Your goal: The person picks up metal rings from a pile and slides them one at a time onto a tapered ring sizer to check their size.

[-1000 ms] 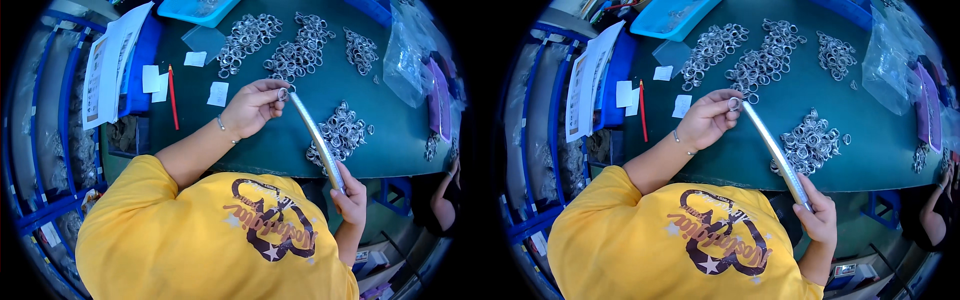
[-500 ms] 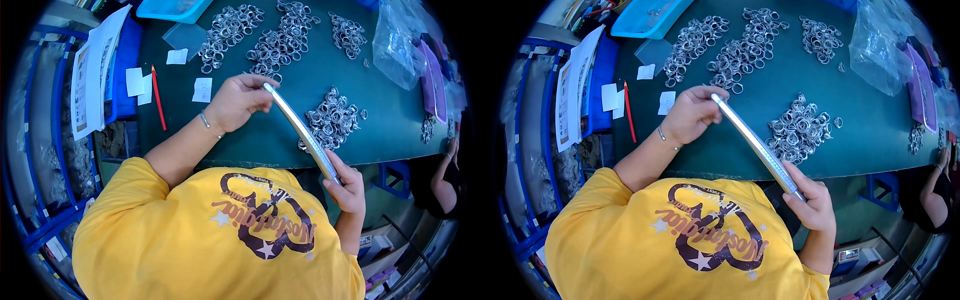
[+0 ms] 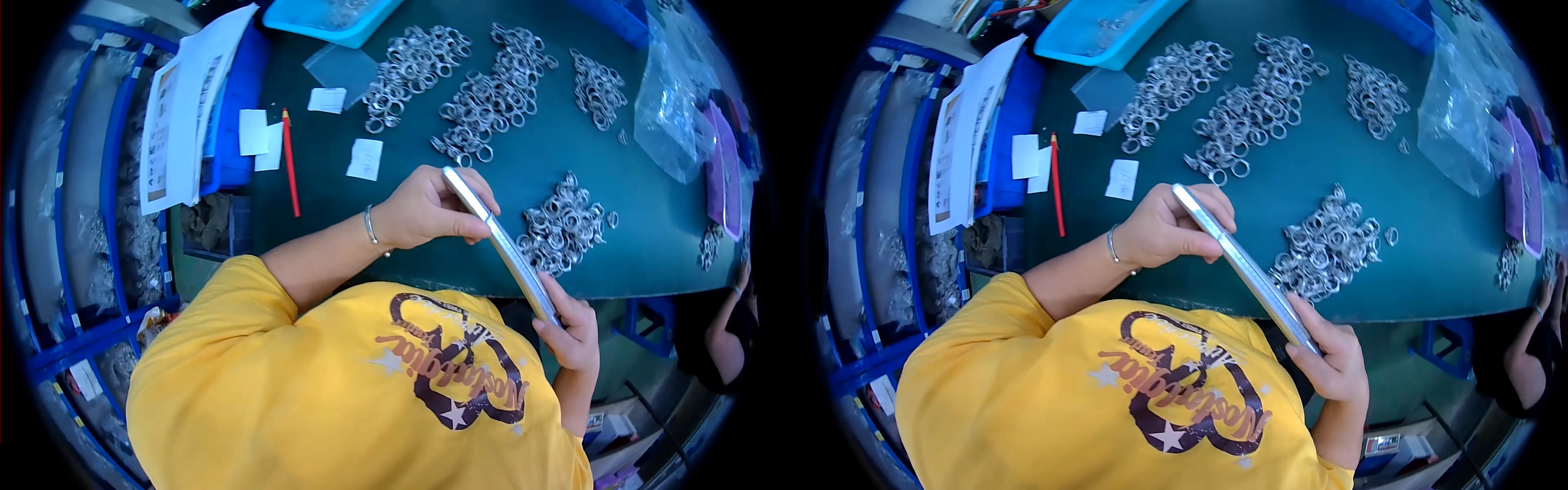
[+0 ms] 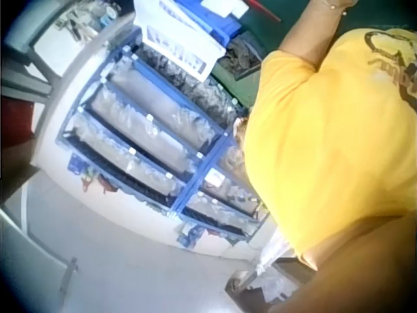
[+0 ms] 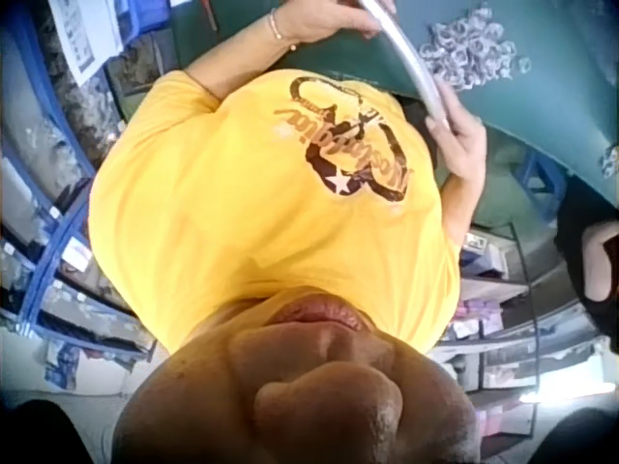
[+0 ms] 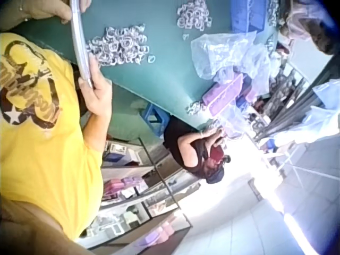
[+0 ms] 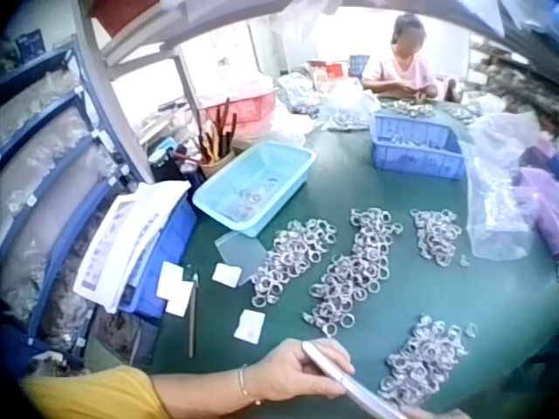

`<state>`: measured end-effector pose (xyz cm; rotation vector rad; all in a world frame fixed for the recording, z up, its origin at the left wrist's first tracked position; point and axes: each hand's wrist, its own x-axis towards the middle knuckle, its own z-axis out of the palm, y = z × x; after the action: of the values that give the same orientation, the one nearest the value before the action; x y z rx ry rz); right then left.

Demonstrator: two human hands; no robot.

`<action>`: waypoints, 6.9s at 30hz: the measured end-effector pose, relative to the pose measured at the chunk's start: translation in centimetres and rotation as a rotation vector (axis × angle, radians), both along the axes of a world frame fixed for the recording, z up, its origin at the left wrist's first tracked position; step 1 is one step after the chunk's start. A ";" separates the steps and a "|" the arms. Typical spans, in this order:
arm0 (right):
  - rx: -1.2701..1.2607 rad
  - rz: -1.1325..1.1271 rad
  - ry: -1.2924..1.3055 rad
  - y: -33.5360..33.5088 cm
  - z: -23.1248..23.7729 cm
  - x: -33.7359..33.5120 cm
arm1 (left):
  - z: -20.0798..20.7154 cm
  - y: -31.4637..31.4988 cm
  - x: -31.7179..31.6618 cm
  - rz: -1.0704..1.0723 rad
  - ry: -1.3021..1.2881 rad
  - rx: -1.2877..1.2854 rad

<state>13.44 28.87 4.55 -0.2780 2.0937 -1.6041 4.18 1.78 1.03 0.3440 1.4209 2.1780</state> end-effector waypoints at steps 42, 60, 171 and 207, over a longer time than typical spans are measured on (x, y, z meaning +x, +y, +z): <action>-0.032 -0.208 -0.061 2.0 0.1 2.0 | -1.6 0.8 -2.5 0.063 -0.321 0.257; 0.029 -0.044 0.163 0.1 0.2 0.5 | -1.4 2.2 -0.4 -0.072 -0.044 0.103; -0.192 -0.156 -0.222 0.6 -0.1 1.8 | 0.2 -2.1 -1.2 0.299 -0.158 0.078; 0.036 -0.229 -0.008 1.2 1.2 2.9 | -1.8 0.6 -1.9 0.080 -0.358 0.282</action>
<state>16.33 30.08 5.76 -0.0188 2.2116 -1.6893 2.25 2.42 -0.78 -0.0097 0.9510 2.3629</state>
